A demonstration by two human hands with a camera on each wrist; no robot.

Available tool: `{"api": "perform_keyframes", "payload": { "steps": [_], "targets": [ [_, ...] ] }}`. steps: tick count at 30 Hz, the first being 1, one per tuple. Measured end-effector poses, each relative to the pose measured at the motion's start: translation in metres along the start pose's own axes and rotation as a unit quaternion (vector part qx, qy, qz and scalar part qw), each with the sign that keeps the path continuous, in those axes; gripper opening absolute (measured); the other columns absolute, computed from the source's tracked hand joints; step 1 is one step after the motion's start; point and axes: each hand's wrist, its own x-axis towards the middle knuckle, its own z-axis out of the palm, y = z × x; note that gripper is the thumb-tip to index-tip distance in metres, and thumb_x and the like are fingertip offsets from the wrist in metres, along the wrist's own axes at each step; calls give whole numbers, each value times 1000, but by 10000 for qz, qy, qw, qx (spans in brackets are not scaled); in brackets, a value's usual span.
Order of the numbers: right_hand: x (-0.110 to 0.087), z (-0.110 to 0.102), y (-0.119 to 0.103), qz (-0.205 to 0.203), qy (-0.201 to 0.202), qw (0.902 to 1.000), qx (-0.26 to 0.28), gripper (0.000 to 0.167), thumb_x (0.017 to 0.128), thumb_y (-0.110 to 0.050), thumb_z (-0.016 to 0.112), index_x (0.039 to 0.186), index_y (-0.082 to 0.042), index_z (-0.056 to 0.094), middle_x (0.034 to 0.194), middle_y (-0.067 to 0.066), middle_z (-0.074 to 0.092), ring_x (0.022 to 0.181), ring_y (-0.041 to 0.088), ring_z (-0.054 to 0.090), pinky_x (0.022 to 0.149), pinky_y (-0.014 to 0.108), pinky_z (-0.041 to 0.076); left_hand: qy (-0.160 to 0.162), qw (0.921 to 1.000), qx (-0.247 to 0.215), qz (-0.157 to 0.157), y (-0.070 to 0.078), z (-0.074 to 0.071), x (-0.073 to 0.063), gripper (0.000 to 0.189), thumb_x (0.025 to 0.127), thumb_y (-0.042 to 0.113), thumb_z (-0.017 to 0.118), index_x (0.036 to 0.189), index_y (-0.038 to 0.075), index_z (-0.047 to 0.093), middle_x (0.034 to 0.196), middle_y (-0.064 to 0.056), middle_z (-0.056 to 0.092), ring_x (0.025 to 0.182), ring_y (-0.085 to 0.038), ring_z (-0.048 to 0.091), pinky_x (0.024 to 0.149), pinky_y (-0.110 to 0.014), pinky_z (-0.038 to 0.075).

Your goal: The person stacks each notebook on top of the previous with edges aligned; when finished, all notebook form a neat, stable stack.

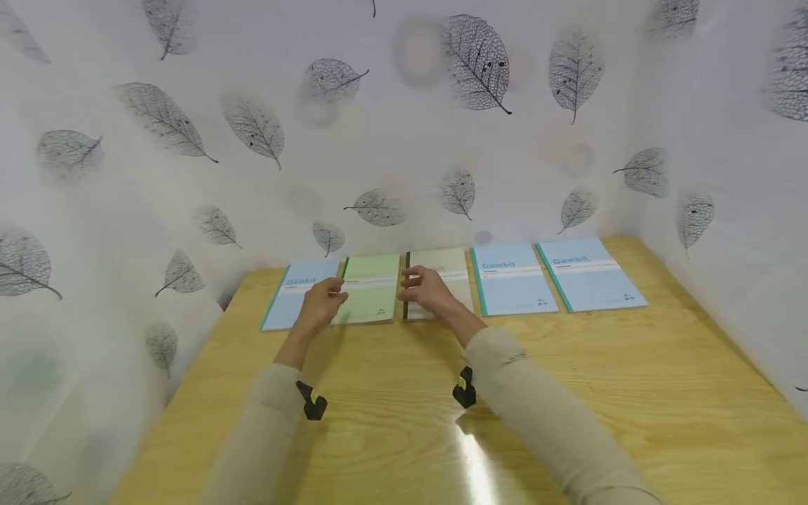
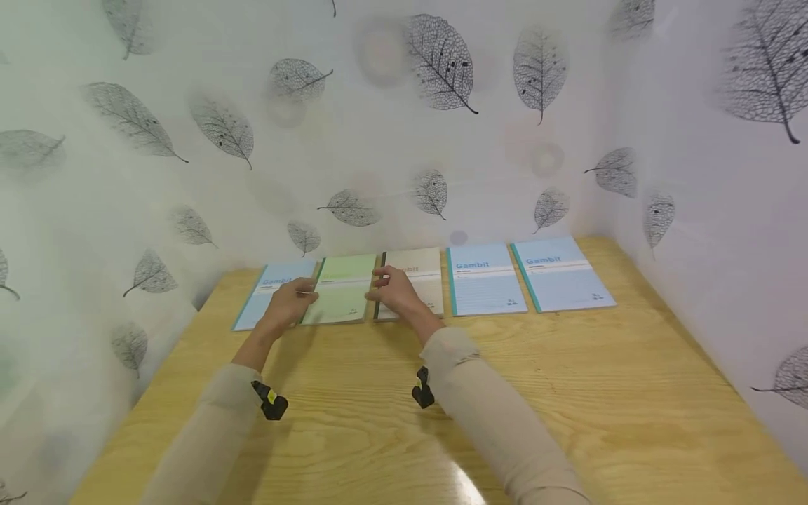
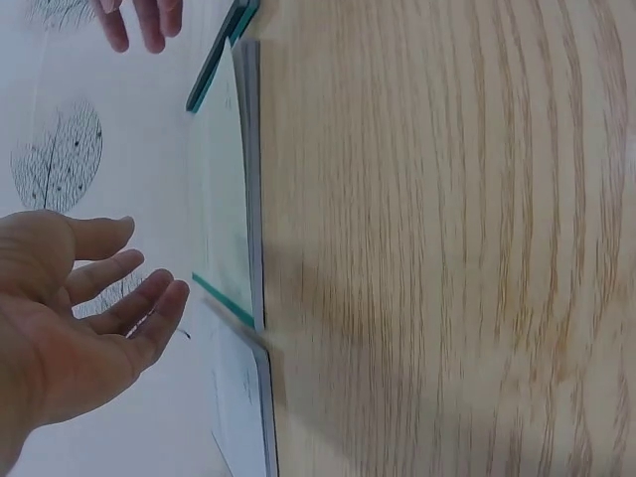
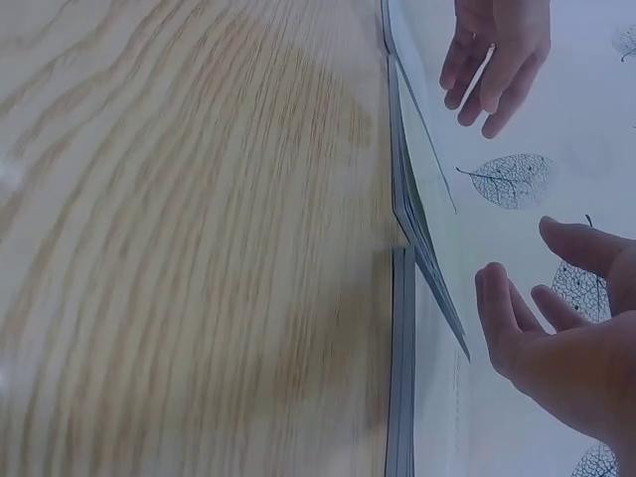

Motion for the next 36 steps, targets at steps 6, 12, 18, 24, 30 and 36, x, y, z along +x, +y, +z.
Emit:
{"api": "perform_keyframes", "payload": {
  "steps": [6, 12, 18, 24, 30, 36],
  "targets": [
    [1, 14, 1, 46, -264, 9996, 88, 64, 101, -10, 67, 157, -1, 37, 154, 26, 47, 137, 40, 52, 117, 52, 42, -161, 9986, -299, -398, -10, -11, -2, 53, 109, 16, 49, 158, 0, 36, 155, -30, 41, 143, -47, 41, 115, -58, 42],
    [4, 31, 3, 274, -329, 9989, -165, 69, 102, -19, 66, 160, -5, 33, 162, 27, 33, 145, 43, 41, 120, 56, 36, -324, 9971, -242, -642, -13, -12, 1, 56, 108, 13, 50, 160, 0, 32, 154, -33, 41, 141, -50, 43, 114, -62, 41],
    [9, 38, 3, 436, -204, 9988, 53, 69, 102, -25, 66, 160, -7, 34, 169, 20, 25, 154, 40, 26, 125, 56, 26, -423, 9959, -78, -796, -10, -6, 6, 57, 108, 15, 49, 160, -1, 31, 155, -32, 40, 142, -49, 42, 115, -61, 41],
    [6, 41, 1, 643, -301, 9972, 224, 68, 103, -28, 62, 161, -9, 33, 171, 16, 19, 155, 41, 22, 126, 58, 21, -481, 9946, 83, -920, -1, 0, 10, 60, 108, 16, 49, 160, -4, 27, 161, -32, 33, 144, -49, 39, 118, -60, 37],
    [5, 43, 5, 542, -285, 9977, 282, 64, 104, -30, 60, 159, -6, 36, 170, 16, 22, 154, 42, 25, 125, 60, 23, -373, 9946, -55, -972, 5, 4, 12, 61, 107, 12, 50, 161, -4, 25, 165, -31, 26, 149, -49, 30, 120, -61, 34],
    [5, 44, 9, 522, -347, 9976, 278, 62, 104, -31, 61, 157, -8, 38, 169, 15, 24, 155, 40, 24, 126, 58, 23, 90, 9905, -482, -1283, 3, 2, 15, 62, 103, 5, 53, 160, -2, 30, 154, -32, 41, 140, -46, 43, 116, -55, 41]
  ]
}}
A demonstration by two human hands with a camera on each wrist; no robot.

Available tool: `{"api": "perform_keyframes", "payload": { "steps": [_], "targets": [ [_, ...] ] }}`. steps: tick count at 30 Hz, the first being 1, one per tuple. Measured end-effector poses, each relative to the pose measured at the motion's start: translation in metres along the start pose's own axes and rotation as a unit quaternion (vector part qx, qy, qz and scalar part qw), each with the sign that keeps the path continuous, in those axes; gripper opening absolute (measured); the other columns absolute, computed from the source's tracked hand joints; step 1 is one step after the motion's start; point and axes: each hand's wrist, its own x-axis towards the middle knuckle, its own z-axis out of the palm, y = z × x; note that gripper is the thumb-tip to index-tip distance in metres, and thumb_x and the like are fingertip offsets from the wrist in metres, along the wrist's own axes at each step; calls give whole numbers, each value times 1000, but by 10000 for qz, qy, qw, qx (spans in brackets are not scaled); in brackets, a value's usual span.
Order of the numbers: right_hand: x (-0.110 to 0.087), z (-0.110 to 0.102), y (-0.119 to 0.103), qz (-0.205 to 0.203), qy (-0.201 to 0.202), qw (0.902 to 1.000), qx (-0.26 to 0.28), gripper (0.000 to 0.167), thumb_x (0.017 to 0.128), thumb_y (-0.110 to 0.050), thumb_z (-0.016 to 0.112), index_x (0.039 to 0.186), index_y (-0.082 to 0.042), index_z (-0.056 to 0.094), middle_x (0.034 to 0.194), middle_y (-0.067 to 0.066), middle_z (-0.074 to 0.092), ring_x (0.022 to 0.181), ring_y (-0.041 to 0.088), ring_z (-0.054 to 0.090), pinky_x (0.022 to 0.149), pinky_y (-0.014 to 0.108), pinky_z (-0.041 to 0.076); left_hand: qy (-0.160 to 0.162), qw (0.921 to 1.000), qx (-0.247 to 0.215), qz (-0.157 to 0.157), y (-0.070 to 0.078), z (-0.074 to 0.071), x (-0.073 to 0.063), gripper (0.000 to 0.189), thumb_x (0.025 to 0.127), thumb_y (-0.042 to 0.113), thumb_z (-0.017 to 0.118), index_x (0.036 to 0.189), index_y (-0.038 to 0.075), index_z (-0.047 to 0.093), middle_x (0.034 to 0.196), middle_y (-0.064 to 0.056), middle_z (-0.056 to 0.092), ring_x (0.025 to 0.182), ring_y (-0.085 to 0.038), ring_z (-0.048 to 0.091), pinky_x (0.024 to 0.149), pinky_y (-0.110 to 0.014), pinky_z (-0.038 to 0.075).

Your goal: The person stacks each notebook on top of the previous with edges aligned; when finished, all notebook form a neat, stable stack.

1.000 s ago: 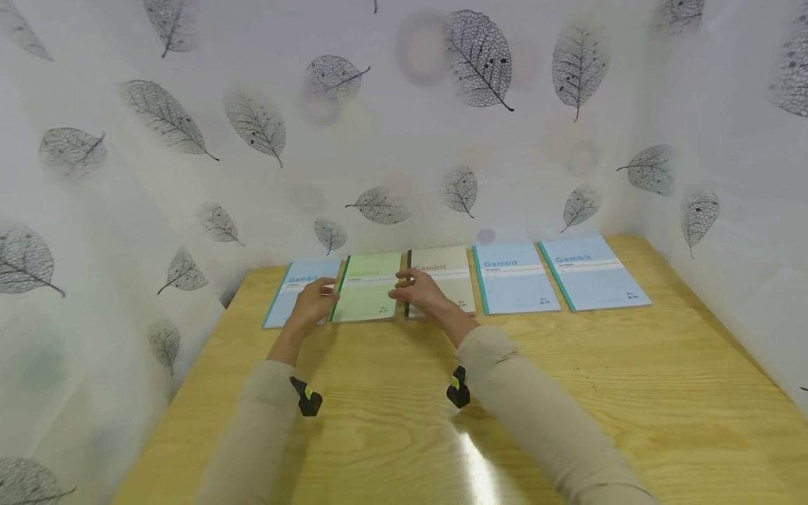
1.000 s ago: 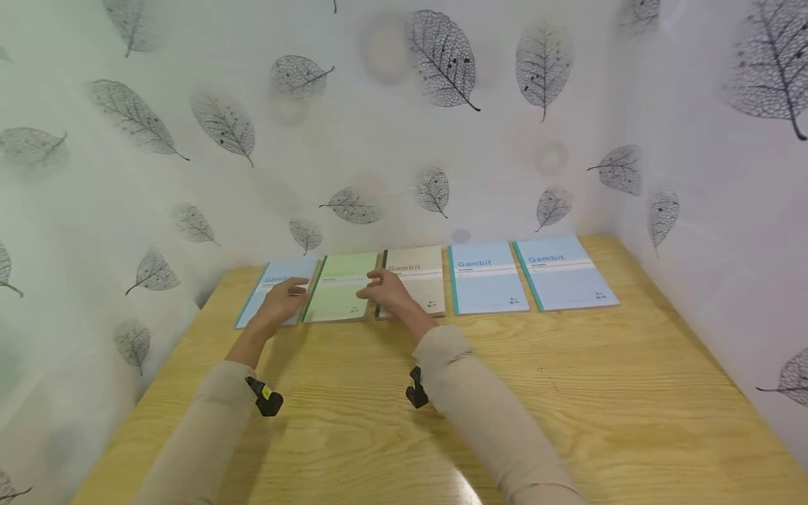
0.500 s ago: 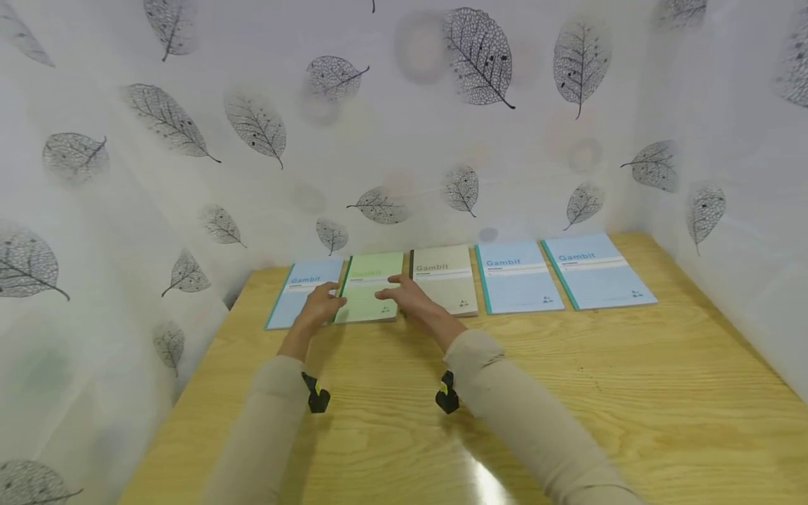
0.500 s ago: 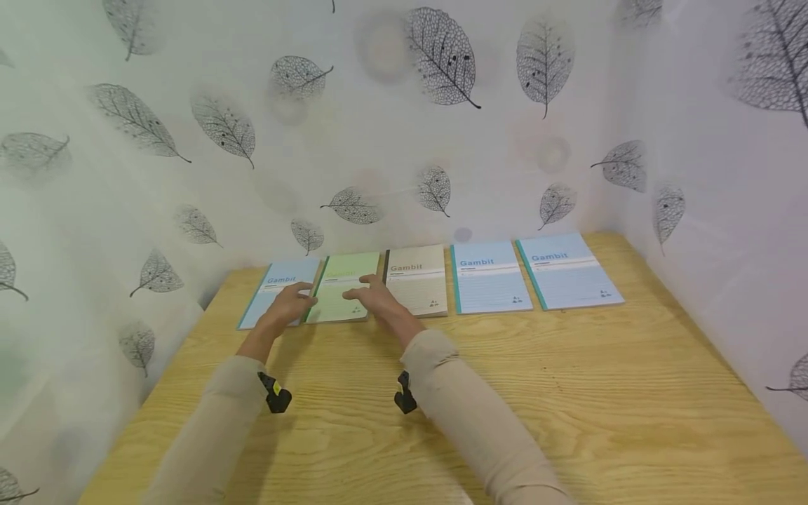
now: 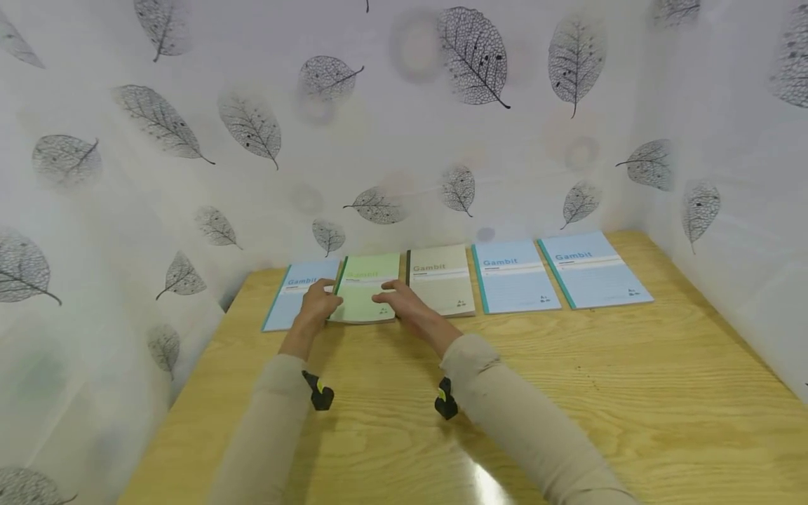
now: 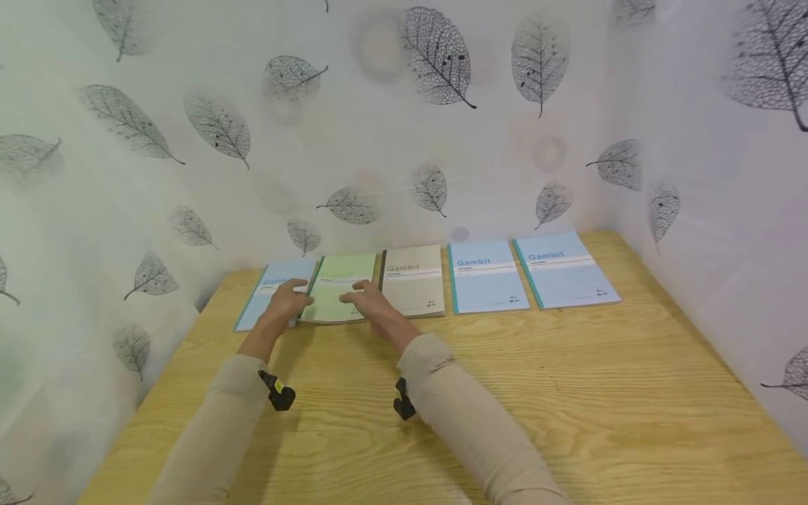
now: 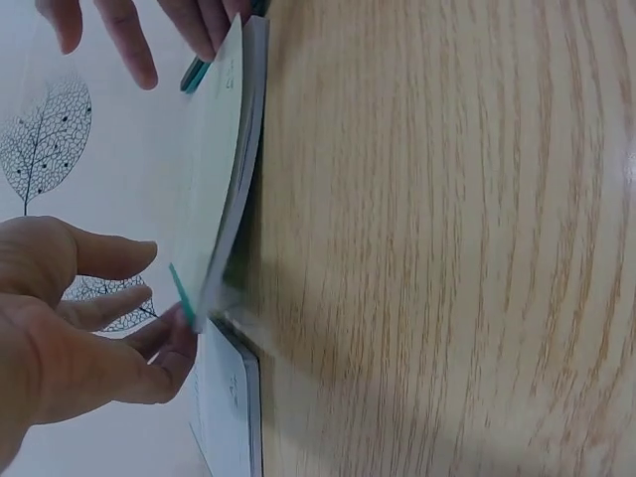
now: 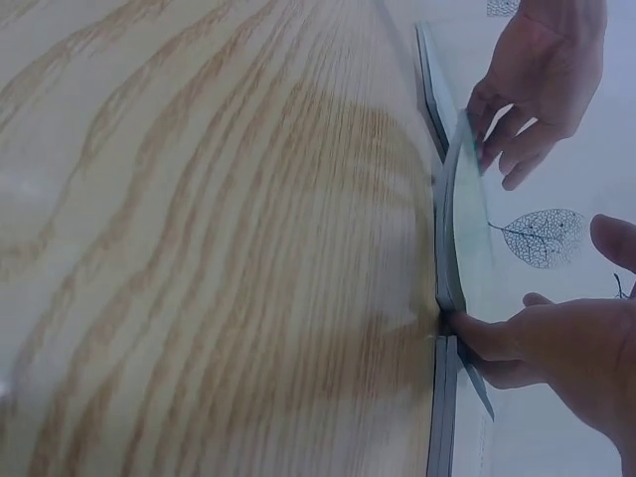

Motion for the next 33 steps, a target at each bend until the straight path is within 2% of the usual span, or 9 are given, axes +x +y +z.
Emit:
{"api": "perform_keyframes", "payload": {
  "steps": [3, 9, 14, 18, 21, 25, 27, 30, 33],
  "targets": [
    [-1, 1, 0, -34, -62, 10000, 56, 61, 104, -29, 60, 157, -8, 38, 170, 14, 22, 155, 40, 22, 126, 59, 21, 72, 9998, -174, -79, -1, -4, -1, 64, 102, 5, 55, 161, 1, 29, 149, -30, 45, 135, -44, 49, 114, -54, 44],
    [-1, 2, 1, -57, -167, 9998, 111, 61, 104, -30, 59, 157, -7, 39, 171, 14, 19, 157, 40, 18, 126, 61, 18, 30, 9997, -212, -84, -2, -9, -4, 68, 98, -1, 58, 160, 3, 31, 148, -30, 46, 137, -44, 46, 117, -56, 40],
    [-5, 3, 0, -56, -261, 9995, 177, 61, 104, -28, 59, 157, -6, 38, 172, 14, 16, 157, 40, 16, 126, 63, 17, 44, 9998, -195, 6, -2, -13, -8, 65, 98, 0, 59, 158, 2, 37, 143, -30, 50, 125, -40, 55, 110, -53, 48],
    [-7, 2, -1, -67, -333, 9992, 203, 62, 105, -28, 58, 158, -5, 37, 172, 15, 13, 158, 40, 13, 125, 64, 17, -14, 9984, -561, 22, 1, -19, -12, 63, 100, 2, 60, 158, 1, 38, 139, -27, 52, 106, -30, 61, 102, -48, 54],
    [-7, 1, 0, -77, -363, 9989, 302, 60, 106, -26, 56, 158, -4, 37, 172, 17, 15, 156, 43, 16, 126, 63, 17, -140, 9962, -855, 104, 6, -26, -15, 63, 101, 3, 61, 159, 3, 38, 143, -26, 48, 106, -28, 61, 101, -47, 54],
    [-6, 1, 1, -149, -403, 9981, 442, 59, 107, -23, 54, 158, -1, 35, 170, 20, 20, 154, 44, 23, 126, 59, 21, -242, 9941, -989, 363, 14, -34, -20, 64, 101, 3, 62, 160, 4, 37, 149, -26, 45, 116, -33, 60, 102, -46, 54],
    [-6, 1, 1, -185, -422, 9978, 475, 58, 109, -23, 50, 159, -1, 33, 170, 20, 20, 154, 43, 24, 126, 57, 23, -247, 9928, -1086, 446, 18, -38, -21, 65, 101, 1, 62, 160, 5, 37, 150, -26, 46, 116, -33, 62, 103, -46, 54],
    [-5, 3, 1, -225, -353, 9969, 663, 55, 112, -22, 45, 161, -2, 30, 169, 19, 23, 153, 40, 27, 124, 53, 29, -223, 9921, -1116, 528, 22, -42, -23, 65, 101, 1, 61, 161, 4, 35, 147, -26, 50, 106, -28, 67, 99, -43, 57],
    [-4, 3, 0, -234, -248, 9951, 931, 52, 113, -22, 42, 161, -4, 32, 167, 19, 28, 144, 35, 37, 117, 51, 37, -174, 9904, -1287, 470, 24, -45, -25, 64, 101, 0, 60, 160, 5, 36, 146, -24, 49, 98, -20, 66, 97, -40, 58]
  ]
}}
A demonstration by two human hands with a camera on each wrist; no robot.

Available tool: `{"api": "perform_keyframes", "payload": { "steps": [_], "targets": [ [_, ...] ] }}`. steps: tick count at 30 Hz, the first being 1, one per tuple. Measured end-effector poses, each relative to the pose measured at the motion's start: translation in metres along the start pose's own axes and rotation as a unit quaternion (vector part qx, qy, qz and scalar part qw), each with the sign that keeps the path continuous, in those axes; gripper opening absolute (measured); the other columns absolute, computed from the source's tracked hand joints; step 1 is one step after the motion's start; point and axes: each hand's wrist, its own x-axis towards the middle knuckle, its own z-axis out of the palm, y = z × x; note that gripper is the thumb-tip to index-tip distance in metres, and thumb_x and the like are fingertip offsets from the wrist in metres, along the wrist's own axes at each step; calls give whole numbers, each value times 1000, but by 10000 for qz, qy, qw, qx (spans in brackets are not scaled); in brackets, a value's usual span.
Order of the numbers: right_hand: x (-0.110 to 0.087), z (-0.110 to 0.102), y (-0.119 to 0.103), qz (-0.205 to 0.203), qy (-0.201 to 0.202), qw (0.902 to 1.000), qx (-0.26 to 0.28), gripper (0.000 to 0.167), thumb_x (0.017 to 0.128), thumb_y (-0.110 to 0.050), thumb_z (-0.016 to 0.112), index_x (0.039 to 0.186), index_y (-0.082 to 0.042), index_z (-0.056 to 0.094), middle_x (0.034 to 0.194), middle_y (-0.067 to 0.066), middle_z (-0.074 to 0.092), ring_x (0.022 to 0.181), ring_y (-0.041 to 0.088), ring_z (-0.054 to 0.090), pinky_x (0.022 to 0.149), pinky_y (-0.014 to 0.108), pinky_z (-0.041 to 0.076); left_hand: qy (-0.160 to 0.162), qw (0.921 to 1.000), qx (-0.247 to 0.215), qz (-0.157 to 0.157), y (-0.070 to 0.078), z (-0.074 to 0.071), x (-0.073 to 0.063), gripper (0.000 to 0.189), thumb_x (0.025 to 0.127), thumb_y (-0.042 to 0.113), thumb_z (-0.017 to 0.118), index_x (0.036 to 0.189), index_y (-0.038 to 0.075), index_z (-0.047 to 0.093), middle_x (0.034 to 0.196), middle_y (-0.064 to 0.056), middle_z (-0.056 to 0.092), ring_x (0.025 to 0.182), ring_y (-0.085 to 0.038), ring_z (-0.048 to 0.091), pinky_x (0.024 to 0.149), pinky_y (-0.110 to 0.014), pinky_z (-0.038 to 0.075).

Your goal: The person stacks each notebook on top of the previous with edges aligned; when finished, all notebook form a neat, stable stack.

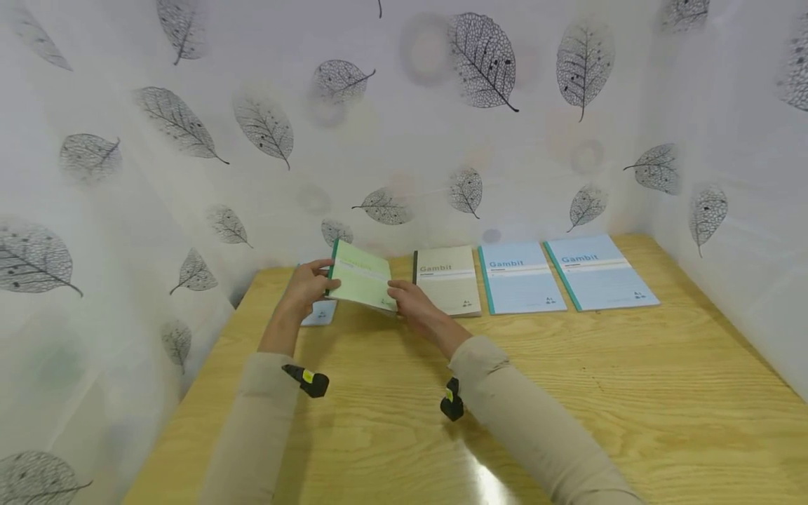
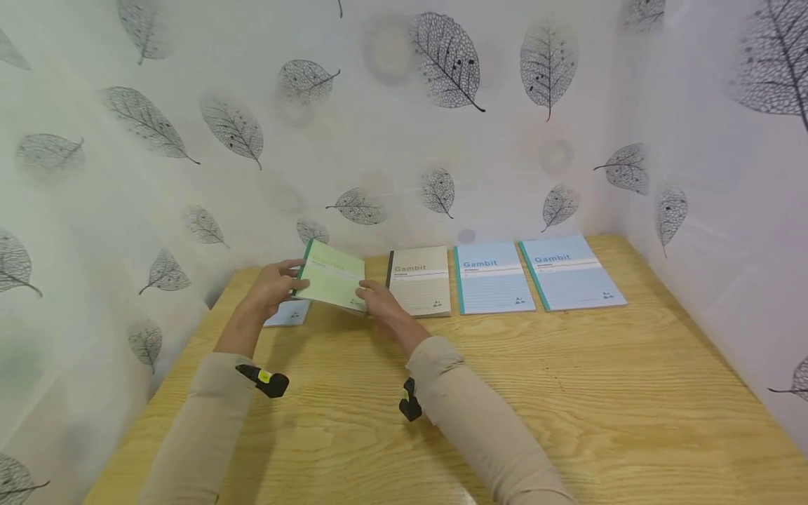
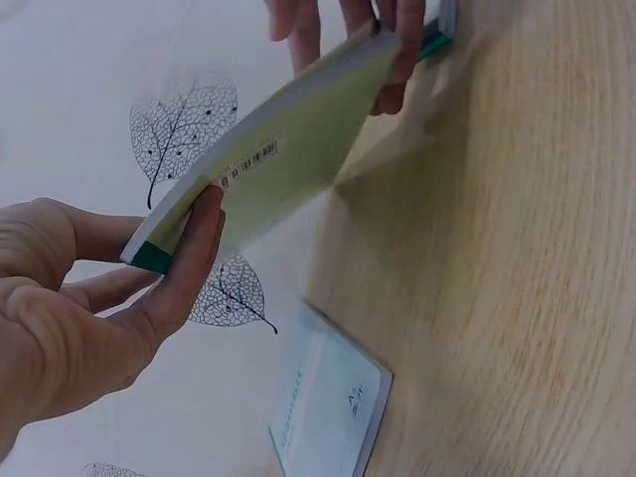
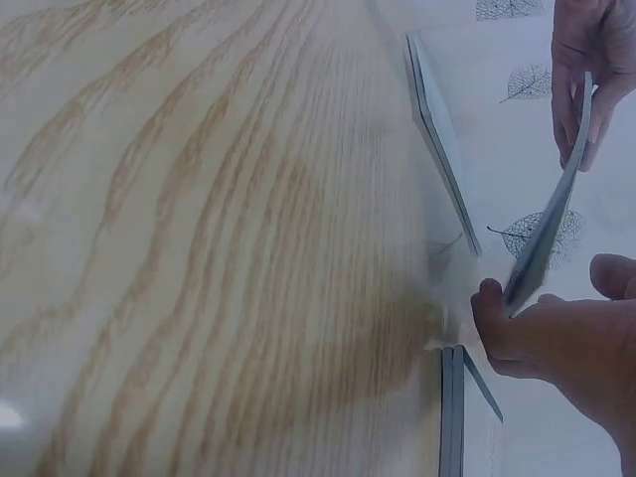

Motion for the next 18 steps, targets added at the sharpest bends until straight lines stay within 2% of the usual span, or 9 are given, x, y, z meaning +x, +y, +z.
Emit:
{"api": "perform_keyframes", "payload": {
  "steps": [5, 10, 14, 18],
  "targets": [
    [-1, -1, 0, -110, 169, 9996, 198, 47, 111, -16, 46, 156, -3, 41, 160, 20, 36, 125, 27, 48, 111, 51, 41, 7, 9991, -399, -141, -1, -3, -3, 65, 101, 0, 61, 161, 8, 37, 149, -23, 45, 106, -22, 62, 107, -44, 53],
    [-1, -2, 2, -286, 694, 9963, 414, 47, 102, -1, 58, 148, -2, 53, 153, 24, 43, 110, 26, 55, 106, 52, 45, -146, 9981, -586, -112, -6, -6, -5, 65, 102, 2, 62, 161, 12, 37, 157, -23, 38, 121, -29, 57, 112, -46, 47],
    [0, -5, 1, -323, 896, 9947, 392, 49, 96, 2, 66, 144, -2, 57, 149, 24, 48, 113, 27, 59, 107, 47, 50, -282, 9971, -712, -51, -8, -9, -6, 65, 103, 2, 62, 162, 13, 37, 163, -22, 32, 133, -35, 52, 116, -47, 43],
    [0, -8, -1, -321, 940, 9943, 392, 50, 94, 2, 69, 143, -4, 59, 147, 22, 50, 120, 31, 58, 108, 47, 49, -336, 9962, -797, -65, -10, -10, -6, 66, 103, 3, 63, 162, 15, 36, 163, -20, 33, 123, -27, 58, 113, -42, 46]
  ]
}}
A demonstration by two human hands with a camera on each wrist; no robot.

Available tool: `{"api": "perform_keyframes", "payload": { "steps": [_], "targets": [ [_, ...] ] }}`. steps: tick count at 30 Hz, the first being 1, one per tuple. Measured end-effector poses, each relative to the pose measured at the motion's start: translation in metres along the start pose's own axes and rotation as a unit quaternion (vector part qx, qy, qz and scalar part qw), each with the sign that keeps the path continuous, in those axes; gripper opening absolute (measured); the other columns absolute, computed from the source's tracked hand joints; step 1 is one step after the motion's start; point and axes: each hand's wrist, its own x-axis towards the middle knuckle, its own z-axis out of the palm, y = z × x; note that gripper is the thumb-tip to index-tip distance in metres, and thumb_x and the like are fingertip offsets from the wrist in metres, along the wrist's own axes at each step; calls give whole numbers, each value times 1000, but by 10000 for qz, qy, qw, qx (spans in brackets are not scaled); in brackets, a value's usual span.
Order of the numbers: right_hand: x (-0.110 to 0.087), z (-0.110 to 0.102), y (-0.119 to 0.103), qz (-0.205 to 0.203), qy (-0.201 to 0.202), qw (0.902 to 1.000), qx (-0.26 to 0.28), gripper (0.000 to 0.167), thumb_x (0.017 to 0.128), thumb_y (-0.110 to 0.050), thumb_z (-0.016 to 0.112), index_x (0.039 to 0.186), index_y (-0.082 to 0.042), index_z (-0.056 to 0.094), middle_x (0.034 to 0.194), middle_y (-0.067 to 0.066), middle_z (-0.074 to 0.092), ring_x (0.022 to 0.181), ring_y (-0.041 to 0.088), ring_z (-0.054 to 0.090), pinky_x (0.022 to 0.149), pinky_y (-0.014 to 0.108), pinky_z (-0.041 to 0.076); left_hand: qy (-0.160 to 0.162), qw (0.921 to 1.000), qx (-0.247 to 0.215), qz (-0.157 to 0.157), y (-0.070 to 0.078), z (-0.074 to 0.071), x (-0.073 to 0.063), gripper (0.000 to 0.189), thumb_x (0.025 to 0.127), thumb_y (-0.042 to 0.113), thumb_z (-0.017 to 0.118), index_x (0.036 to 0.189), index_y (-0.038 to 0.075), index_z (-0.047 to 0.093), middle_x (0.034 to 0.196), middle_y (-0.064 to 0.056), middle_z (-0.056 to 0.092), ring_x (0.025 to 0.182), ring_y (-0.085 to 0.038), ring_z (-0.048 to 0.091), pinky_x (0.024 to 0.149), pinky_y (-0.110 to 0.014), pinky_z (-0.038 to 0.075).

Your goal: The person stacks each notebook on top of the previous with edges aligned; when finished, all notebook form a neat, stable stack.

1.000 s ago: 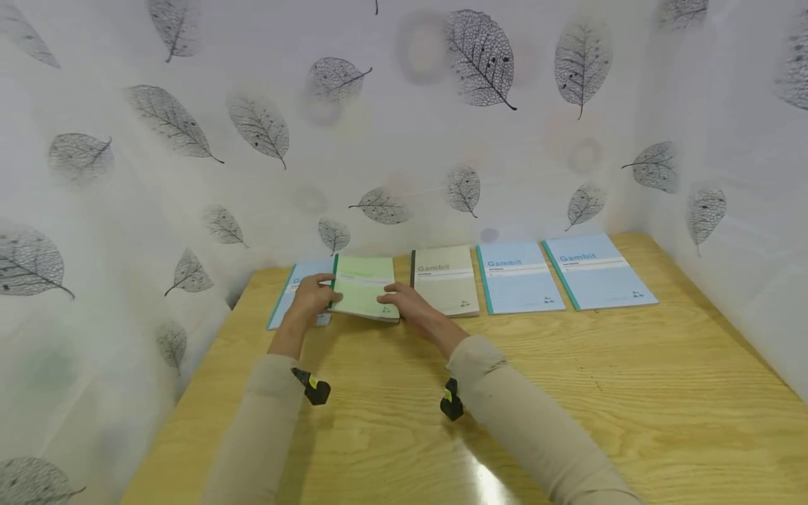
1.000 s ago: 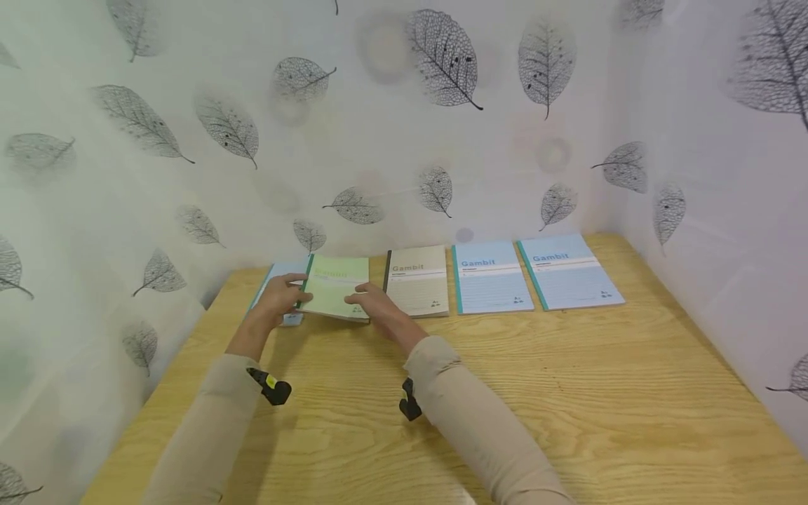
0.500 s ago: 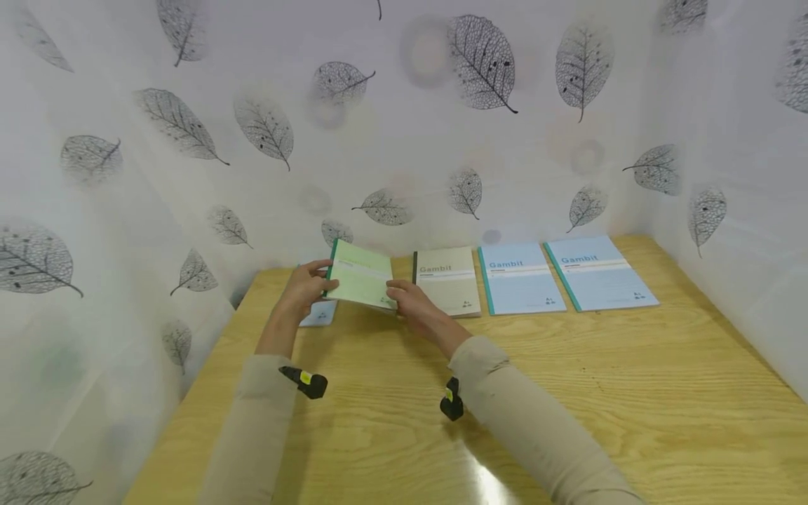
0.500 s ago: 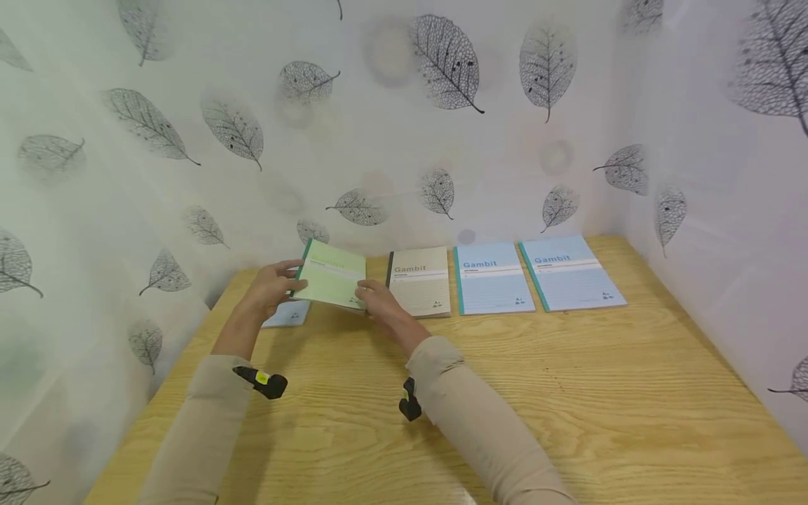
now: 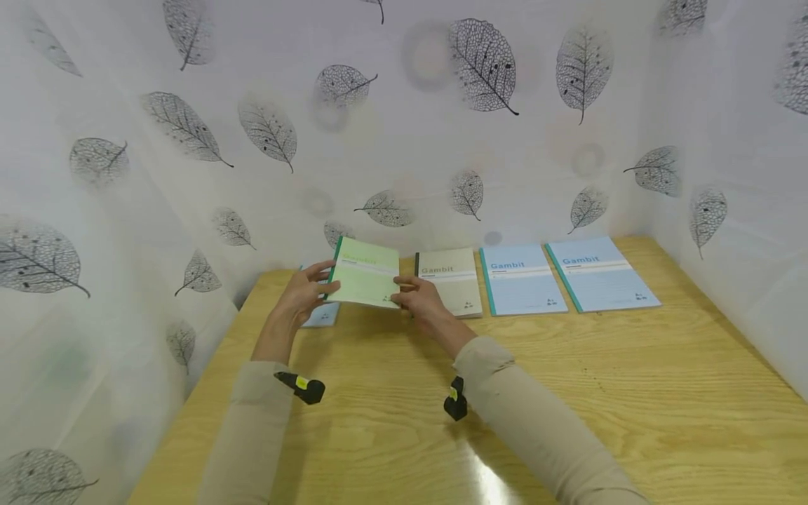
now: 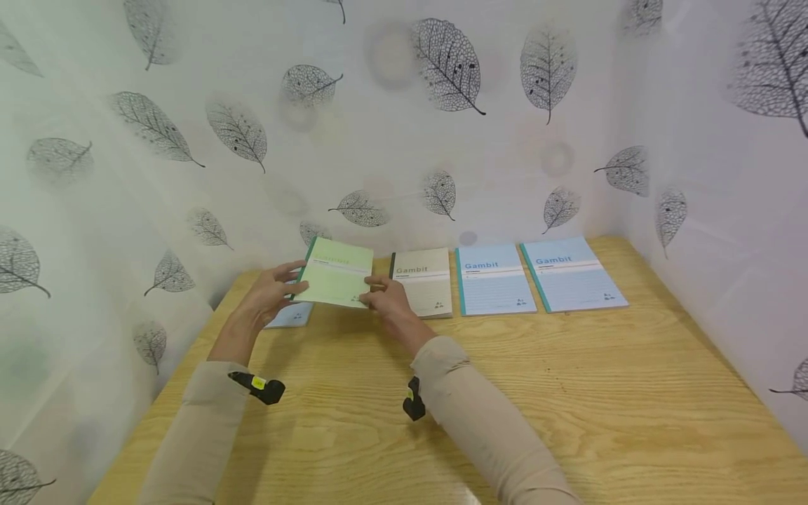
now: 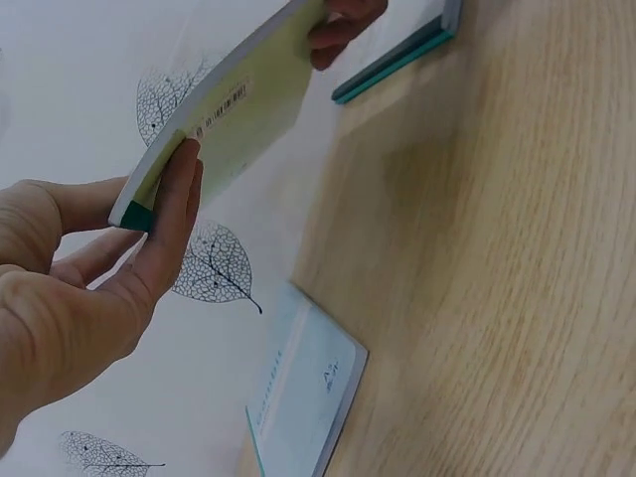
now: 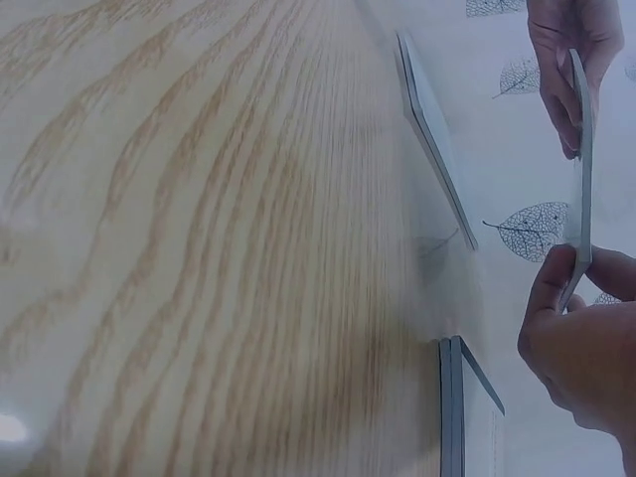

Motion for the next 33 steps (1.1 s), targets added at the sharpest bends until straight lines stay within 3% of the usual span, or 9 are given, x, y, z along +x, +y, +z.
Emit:
{"api": "perform_keyframes", "payload": {
  "steps": [4, 9, 15, 21, 25, 33],
  "targets": [
    [1, -4, -1, -87, 69, 9999, 33, 52, 93, 5, 70, 143, -6, 60, 141, 20, 53, 114, 28, 58, 99, 41, 53, -37, 10000, -16, 15, -4, 1, 3, 66, 102, 4, 65, 161, 16, 38, 162, -18, 35, 117, -22, 59, 108, -39, 48],
    [2, -11, -2, -242, 195, 9995, 68, 51, 91, 9, 69, 140, -6, 64, 135, 17, 53, 118, 26, 52, 84, 26, 53, -238, 9995, -127, 173, -8, 4, 5, 68, 101, 4, 67, 161, 17, 39, 166, -20, 28, 139, -37, 47, 116, -51, 43],
    [0, -20, -1, -402, 227, 9989, 108, 51, 91, 11, 67, 140, -4, 63, 141, 18, 52, 129, 29, 48, 88, 28, 52, -460, 9985, -127, 278, -12, 9, 6, 69, 102, 4, 65, 163, 16, 36, 166, -20, 29, 140, -41, 46, 115, -53, 43],
    [-1, -32, -5, -610, 167, 9979, 121, 50, 95, 8, 66, 143, -6, 61, 141, 17, 52, 128, 29, 48, 96, 35, 49, -463, 9983, -144, 311, -13, 19, 9, 69, 101, 6, 67, 162, 17, 37, 165, -20, 31, 141, -41, 45, 111, -52, 45],
    [-1, -41, -6, -606, 230, 9979, 30, 50, 95, 6, 66, 143, -7, 62, 144, 16, 51, 131, 30, 47, 100, 38, 48, -480, 9983, -157, 285, -14, 29, 14, 68, 102, 5, 66, 162, 17, 37, 165, -19, 32, 144, -41, 42, 114, -53, 43],
    [-2, -63, -6, -657, 526, 9963, -200, 51, 94, 9, 65, 143, -7, 62, 142, 18, 53, 123, 30, 51, 86, 30, 52, -663, 9975, -150, 203, -14, 53, 25, 67, 102, -1, 61, 162, 17, 37, 165, -19, 30, 143, -38, 42, 111, -48, 46]
  ]
}}
